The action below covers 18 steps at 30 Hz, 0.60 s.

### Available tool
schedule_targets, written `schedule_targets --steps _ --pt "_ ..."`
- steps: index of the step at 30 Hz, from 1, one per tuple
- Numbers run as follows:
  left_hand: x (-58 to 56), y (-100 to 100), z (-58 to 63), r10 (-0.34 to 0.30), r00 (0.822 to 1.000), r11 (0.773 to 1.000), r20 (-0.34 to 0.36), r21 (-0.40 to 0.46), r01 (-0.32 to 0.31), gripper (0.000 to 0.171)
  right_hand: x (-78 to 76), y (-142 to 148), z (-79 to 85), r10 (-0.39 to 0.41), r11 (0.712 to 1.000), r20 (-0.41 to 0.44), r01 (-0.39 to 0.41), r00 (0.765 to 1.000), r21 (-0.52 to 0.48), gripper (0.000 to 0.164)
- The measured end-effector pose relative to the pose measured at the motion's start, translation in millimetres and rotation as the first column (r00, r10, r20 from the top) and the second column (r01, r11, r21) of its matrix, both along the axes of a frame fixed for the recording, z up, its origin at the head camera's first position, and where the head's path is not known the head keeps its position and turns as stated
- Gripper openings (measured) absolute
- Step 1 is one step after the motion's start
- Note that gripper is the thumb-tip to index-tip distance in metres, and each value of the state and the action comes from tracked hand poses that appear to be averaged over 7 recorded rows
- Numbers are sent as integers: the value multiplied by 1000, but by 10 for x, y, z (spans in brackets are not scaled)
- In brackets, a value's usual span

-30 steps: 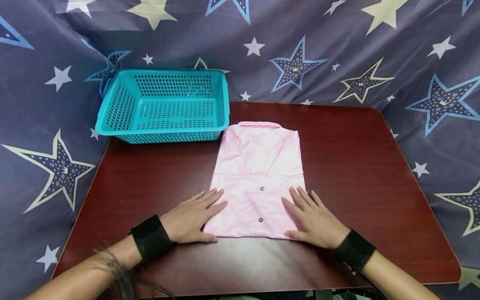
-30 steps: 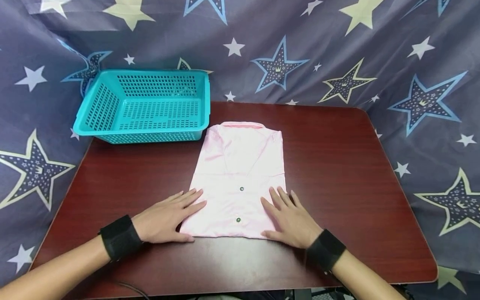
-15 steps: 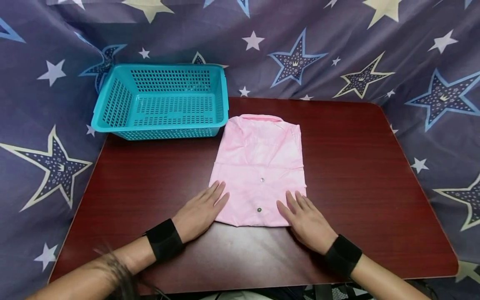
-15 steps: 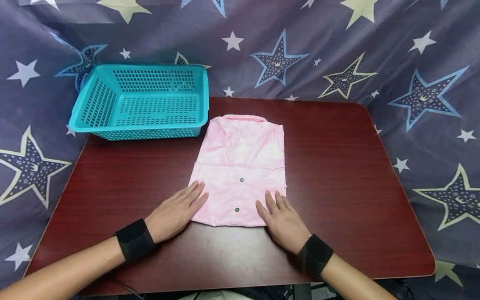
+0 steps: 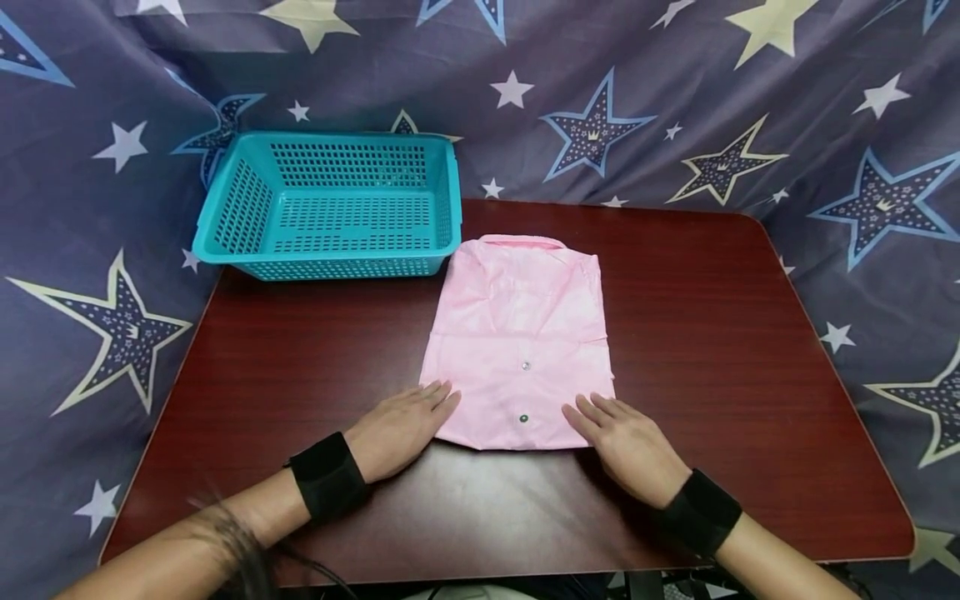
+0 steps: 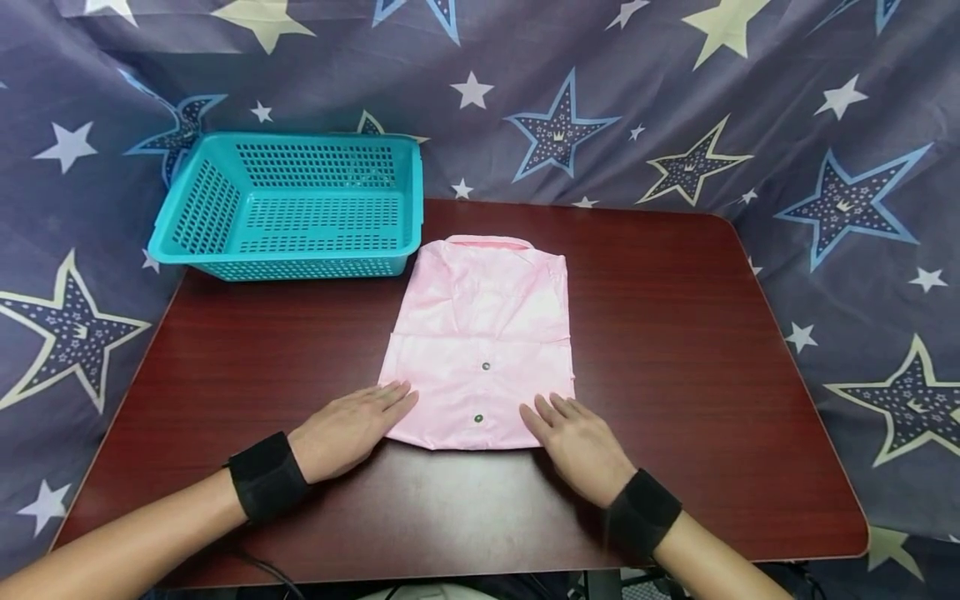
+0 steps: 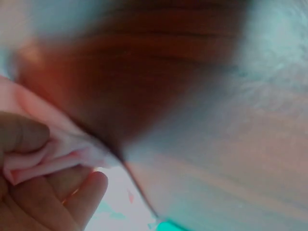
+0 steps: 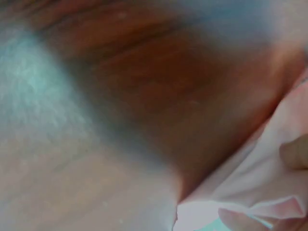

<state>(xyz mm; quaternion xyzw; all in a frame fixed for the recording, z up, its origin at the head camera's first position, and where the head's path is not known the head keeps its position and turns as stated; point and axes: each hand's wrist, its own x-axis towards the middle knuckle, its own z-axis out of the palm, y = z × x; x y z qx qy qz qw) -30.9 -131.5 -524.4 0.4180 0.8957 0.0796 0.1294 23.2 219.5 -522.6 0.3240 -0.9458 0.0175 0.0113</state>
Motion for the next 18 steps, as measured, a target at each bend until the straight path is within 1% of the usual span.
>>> schedule_targets --steps 4,8,12,16,17,18 --pt "4 -21 139 -13 994 1000 105 11 12 42 15 38 165 27 999 32 -26 999 -35 48" --pt "6 -53 249 -37 980 999 196 36 31 38 23 59 334 66 997 85 -62 994 -50 47" --pt "-5 -66 336 -72 959 997 273 53 60 31 24 48 452 100 995 131 -96 986 -40 44" --pt "-41 -49 429 -110 931 993 349 87 85 21 21 40 553 124 992 150 -119 981 -42 43" --pt "-55 -47 447 -115 928 992 355 92 88 20 12 40 574 126 992 149 -120 981 -49 43" --pt "-71 -46 461 -119 929 991 352 98 90 18 -4 40 596 125 991 143 -119 982 -54 43"
